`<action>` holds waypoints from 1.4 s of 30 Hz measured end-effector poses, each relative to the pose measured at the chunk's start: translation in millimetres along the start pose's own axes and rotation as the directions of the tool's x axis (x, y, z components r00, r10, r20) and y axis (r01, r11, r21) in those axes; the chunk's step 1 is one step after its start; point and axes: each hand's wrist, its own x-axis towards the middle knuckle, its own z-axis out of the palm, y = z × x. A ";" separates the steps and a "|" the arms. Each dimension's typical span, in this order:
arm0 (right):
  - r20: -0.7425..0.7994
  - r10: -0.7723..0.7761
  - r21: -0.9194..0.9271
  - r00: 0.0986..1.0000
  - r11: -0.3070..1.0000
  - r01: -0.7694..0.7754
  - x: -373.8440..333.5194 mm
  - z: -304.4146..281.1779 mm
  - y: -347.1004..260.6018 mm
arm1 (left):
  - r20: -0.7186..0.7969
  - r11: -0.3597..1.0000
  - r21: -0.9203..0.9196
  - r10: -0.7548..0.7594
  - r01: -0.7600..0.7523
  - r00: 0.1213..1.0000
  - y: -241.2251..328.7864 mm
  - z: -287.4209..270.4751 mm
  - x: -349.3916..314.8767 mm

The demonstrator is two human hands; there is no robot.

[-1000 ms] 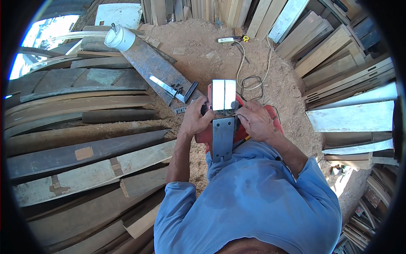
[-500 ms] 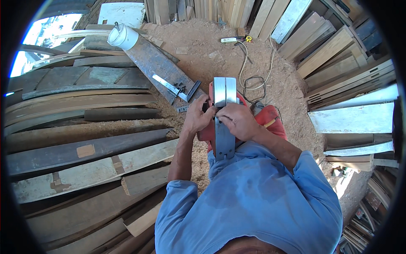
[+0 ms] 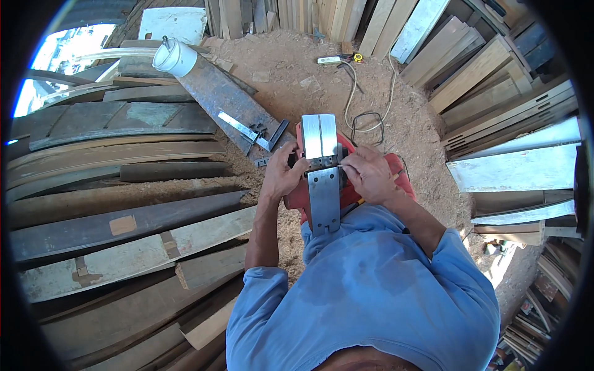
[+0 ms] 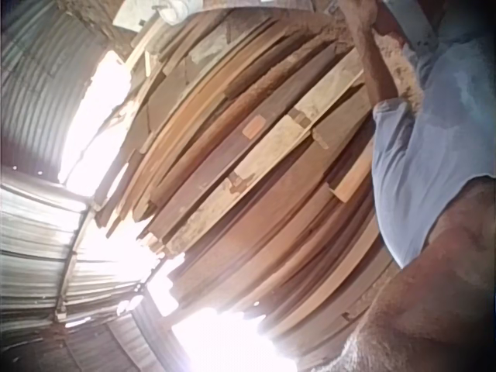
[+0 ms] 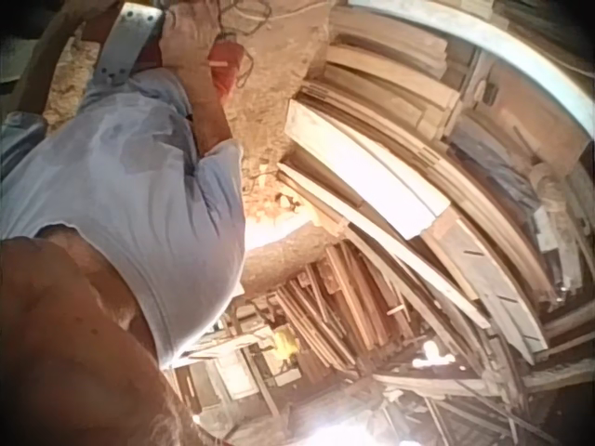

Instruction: The person disassembles and adjusts components of a red electric planer, handling small screws, a metal blade, and an adjustment bracket by hand.

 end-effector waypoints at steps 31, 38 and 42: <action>0.312 0.136 -0.152 0.940 0.984 -0.092 28.3 -14.9 -7.9 | -0.071 0.961 0.266 -0.052 0.069 0.996 5.3 3.5 -0.6; 0.178 0.155 0.177 0.972 0.966 -0.187 27.2 -25.5 -6.5 | -0.039 0.981 0.193 -0.029 0.036 0.999 -3.3 0.9 -7.4; 0.121 -0.013 0.187 0.993 0.982 -0.010 20.8 7.2 7.9 | -0.012 0.984 0.179 0.006 -0.004 1.000 -9.1 1.3 -5.7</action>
